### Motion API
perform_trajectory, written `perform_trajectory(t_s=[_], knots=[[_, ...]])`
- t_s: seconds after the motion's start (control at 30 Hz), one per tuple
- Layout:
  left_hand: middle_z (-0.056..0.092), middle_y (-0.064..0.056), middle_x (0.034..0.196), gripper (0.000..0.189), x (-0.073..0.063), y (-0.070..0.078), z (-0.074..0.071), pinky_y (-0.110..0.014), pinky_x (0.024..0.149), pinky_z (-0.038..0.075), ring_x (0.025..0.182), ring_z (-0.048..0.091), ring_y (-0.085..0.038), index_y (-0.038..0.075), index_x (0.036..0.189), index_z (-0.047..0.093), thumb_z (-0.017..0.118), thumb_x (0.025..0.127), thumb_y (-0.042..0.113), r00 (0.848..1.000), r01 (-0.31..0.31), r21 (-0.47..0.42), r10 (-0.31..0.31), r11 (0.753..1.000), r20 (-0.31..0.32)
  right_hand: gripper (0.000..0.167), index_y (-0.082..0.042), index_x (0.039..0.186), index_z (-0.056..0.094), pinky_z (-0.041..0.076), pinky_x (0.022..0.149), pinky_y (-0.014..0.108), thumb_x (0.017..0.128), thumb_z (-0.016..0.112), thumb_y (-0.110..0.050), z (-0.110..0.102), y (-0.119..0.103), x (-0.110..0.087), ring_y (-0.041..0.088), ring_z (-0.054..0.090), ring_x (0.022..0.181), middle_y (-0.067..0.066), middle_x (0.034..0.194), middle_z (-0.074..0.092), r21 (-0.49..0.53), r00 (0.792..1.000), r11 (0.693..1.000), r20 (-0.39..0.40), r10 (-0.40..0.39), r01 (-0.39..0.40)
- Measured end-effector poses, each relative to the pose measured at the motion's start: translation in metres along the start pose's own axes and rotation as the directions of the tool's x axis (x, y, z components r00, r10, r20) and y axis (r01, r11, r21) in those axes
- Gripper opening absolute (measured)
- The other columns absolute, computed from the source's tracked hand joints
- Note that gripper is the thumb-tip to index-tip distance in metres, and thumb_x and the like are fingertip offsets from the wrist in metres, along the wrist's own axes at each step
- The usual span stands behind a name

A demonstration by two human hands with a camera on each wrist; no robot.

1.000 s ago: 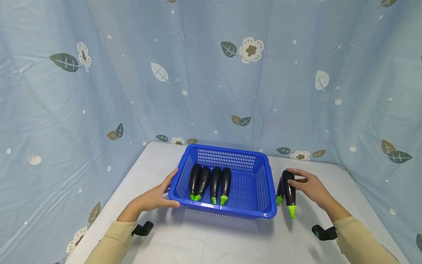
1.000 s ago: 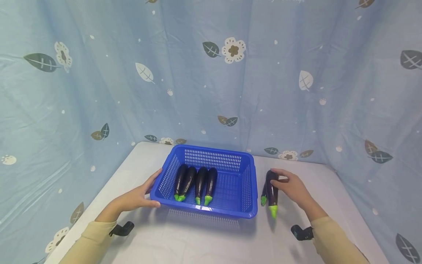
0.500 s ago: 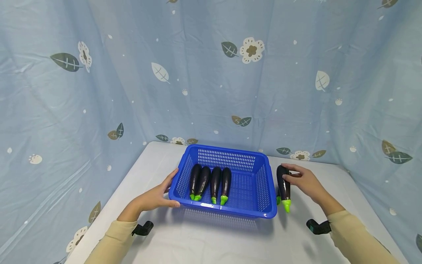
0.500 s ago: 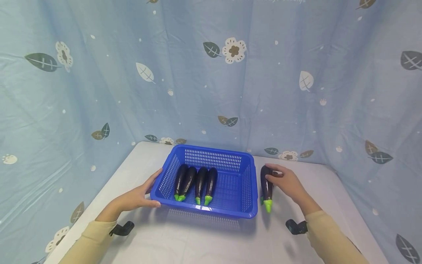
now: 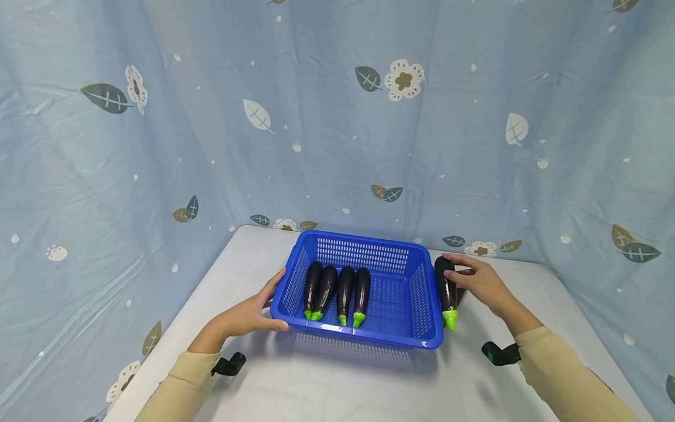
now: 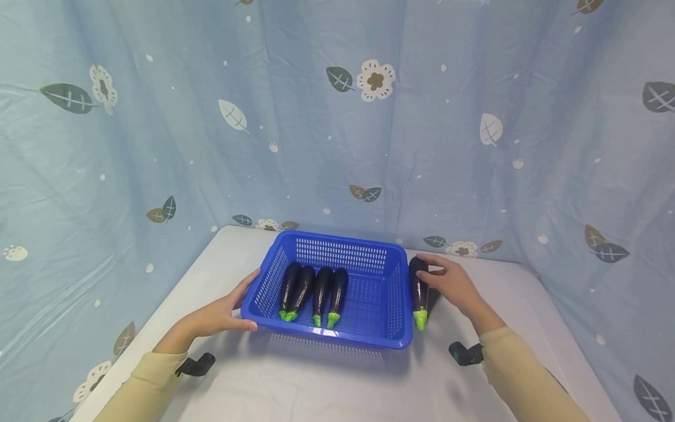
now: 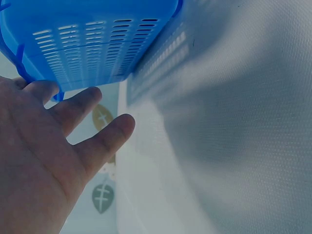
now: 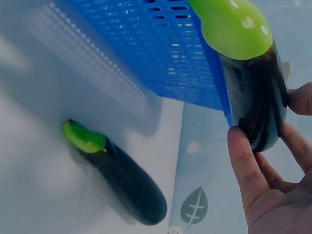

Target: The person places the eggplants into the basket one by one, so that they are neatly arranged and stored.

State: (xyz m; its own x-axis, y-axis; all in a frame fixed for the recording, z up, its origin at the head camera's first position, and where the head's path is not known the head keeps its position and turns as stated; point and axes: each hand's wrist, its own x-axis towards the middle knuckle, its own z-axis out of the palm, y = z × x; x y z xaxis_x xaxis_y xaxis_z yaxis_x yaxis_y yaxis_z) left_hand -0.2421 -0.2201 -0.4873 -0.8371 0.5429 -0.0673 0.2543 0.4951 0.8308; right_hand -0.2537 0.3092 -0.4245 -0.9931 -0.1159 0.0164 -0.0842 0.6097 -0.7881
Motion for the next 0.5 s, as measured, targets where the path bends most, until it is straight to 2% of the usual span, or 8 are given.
perform_trajectory(t_s=[0.17, 0.37, 0.5], knots=[[0.021, -0.026, 0.164, 0.122, 0.001, 0.0, 0.0, -0.067, 0.113, 0.03, 0.145, 0.031, -0.05, 0.027, 0.164, -0.007, 0.084, 0.084, 0.032, 1.0, -0.004, -0.011, 0.004, 1.0, 0.006, 0.061, -0.005, 0.152, 0.046, 0.052, 0.098, 0.055, 0.101, 0.065, -0.033, 0.005, -0.005, 0.006, 0.049, 0.053, 0.129, 0.028, 0.151, 0.044, 0.013, 1.0, 1.0, 0.011, -0.013, 0.012], [0.022, -0.027, 0.164, 0.121, 0.001, -0.001, 0.0, -0.067, 0.112, 0.031, 0.145, 0.031, -0.05, 0.027, 0.164, -0.006, 0.084, 0.084, 0.031, 1.0, 0.002, -0.012, -0.002, 1.0, 0.005, 0.063, -0.007, 0.152, 0.047, 0.046, 0.102, 0.063, 0.1, 0.065, -0.037, 0.011, -0.011, 0.014, 0.047, 0.055, 0.128, 0.027, 0.151, 0.045, -0.004, 1.0, 1.0, 0.016, -0.006, 0.006], [0.022, -0.027, 0.163, 0.121, 0.001, -0.001, 0.0, -0.067, 0.112, 0.031, 0.145, 0.031, -0.05, 0.028, 0.164, -0.006, 0.084, 0.084, 0.032, 1.0, 0.004, -0.009, -0.004, 1.0, 0.005, 0.063, -0.007, 0.152, 0.047, 0.045, 0.103, 0.063, 0.1, 0.065, -0.037, 0.015, -0.014, 0.019, 0.047, 0.055, 0.128, 0.027, 0.151, 0.045, 0.013, 1.0, 1.0, 0.023, -0.008, 0.008]])
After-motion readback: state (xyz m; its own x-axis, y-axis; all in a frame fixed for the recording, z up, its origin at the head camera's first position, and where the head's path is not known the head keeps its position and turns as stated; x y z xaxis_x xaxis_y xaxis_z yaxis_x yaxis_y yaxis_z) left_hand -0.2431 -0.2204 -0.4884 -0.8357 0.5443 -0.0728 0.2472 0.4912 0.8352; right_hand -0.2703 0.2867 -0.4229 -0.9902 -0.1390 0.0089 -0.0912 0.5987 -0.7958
